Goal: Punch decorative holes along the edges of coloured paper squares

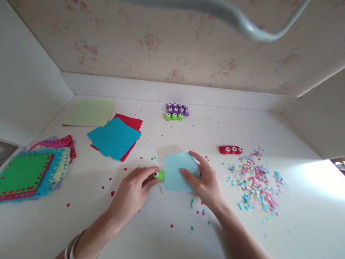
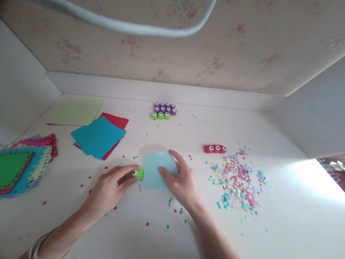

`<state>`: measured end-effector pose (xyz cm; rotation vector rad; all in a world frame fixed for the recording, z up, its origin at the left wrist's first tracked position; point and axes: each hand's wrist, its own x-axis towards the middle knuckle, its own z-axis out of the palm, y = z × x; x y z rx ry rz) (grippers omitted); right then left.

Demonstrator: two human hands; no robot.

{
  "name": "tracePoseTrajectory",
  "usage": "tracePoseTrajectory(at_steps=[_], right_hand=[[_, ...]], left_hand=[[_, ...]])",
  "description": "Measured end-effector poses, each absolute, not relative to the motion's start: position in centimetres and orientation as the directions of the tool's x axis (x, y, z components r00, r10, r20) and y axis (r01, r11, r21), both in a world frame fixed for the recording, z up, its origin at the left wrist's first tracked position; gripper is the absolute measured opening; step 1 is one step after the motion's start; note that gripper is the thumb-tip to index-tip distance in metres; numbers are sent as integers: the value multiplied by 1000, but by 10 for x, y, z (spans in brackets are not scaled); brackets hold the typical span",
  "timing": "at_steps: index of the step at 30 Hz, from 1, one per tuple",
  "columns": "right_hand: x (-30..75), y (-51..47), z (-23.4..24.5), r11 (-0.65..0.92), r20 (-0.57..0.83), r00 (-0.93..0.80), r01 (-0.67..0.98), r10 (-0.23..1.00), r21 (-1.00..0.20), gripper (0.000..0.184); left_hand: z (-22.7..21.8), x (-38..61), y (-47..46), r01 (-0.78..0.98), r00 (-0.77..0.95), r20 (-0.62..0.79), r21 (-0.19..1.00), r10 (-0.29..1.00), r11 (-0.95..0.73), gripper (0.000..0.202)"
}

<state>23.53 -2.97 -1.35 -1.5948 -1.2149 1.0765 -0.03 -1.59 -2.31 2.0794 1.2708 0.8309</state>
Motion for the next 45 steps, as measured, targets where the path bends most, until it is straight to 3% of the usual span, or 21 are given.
tracePoseTrajectory(at_steps=[9,14,18,21,25,29,45], right_hand=[[232,-31,-11,-131,-87,157,292,984,-948,60],[229,-33,-10,-102,-57,114,439,992,-893,59],[230,-35,-7,50,112,50,666,992,-744,63],[236,-35,-7,221,295,-57,798,954,-560,54],[244,-32,-11,428,257,-351,818,901,-384,44],[243,-30,-14,447,180,-409,812,895,-375,46],[242,-26,-14,457,205,-408,802,890,-385,42]], left_hand=[[-23,0,-15,553,377,228,722,898,-416,29],[-24,0,-15,548,414,261,693,872,-468,30],[-24,0,-16,560,428,276,666,860,-493,37],[-21,-1,-17,582,411,277,654,869,-483,37],[-18,-1,-18,611,430,281,609,858,-506,33],[-18,0,-18,603,441,286,608,851,-516,26],[-12,1,-15,605,446,226,637,866,-478,25]])
